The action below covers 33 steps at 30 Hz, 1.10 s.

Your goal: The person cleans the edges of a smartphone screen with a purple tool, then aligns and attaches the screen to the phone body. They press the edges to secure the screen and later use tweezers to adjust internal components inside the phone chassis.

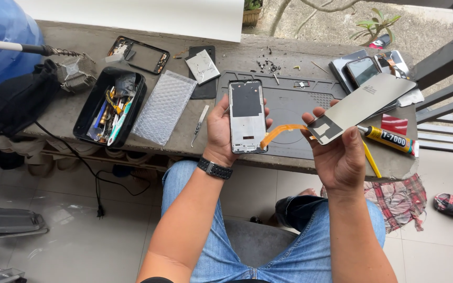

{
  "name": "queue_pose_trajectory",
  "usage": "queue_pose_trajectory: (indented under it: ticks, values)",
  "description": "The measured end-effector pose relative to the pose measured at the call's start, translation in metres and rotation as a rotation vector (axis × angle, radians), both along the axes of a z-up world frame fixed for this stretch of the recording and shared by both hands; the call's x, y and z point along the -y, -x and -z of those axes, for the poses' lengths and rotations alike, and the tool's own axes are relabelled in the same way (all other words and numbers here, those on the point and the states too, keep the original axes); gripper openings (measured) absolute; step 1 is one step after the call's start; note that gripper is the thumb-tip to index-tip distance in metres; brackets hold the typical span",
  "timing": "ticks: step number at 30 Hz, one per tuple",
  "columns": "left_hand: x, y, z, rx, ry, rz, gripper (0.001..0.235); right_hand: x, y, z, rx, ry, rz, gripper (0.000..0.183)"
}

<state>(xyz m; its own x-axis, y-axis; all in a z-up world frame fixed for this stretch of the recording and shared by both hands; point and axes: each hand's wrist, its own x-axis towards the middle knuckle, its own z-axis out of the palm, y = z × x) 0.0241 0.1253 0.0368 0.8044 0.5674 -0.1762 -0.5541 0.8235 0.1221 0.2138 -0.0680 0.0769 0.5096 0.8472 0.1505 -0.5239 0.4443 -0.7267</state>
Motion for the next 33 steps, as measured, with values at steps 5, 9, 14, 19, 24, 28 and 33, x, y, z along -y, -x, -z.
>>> queue_pose_trajectory:
  ticks: [5, 9, 14, 19, 24, 28, 33]
  values:
    - [0.005, -0.001, -0.003, 0.023, -0.040, -0.002, 0.072, -0.001, 0.000, 0.001, 0.006, 0.002, 0.003, 0.087]
    - [0.009, -0.004, -0.008, 0.020, -0.074, 0.002, 0.069, -0.001, 0.002, 0.000, 0.002, 0.005, 0.014, 0.086]
    - [0.012, -0.002, -0.014, 0.033, -0.094, 0.000, 0.068, 0.001, -0.001, 0.003, 0.025, 0.019, 0.028, 0.087]
    - [0.017, 0.000, -0.026, 0.043, -0.107, -0.006, 0.064, 0.002, -0.003, 0.004, 0.040, 0.021, 0.039, 0.087]
    - [0.016, 0.000, -0.023, 0.031, -0.142, -0.021, 0.066, 0.001, -0.002, 0.003, 0.052, 0.018, 0.065, 0.085]
    - [0.016, -0.002, -0.021, 0.028, -0.148, -0.050, 0.065, -0.001, -0.002, 0.005, 0.055, 0.020, 0.079, 0.083]
    - [0.014, -0.006, -0.021, 0.001, -0.197, -0.116, 0.076, -0.002, -0.003, 0.008, 0.092, 0.028, 0.123, 0.079]
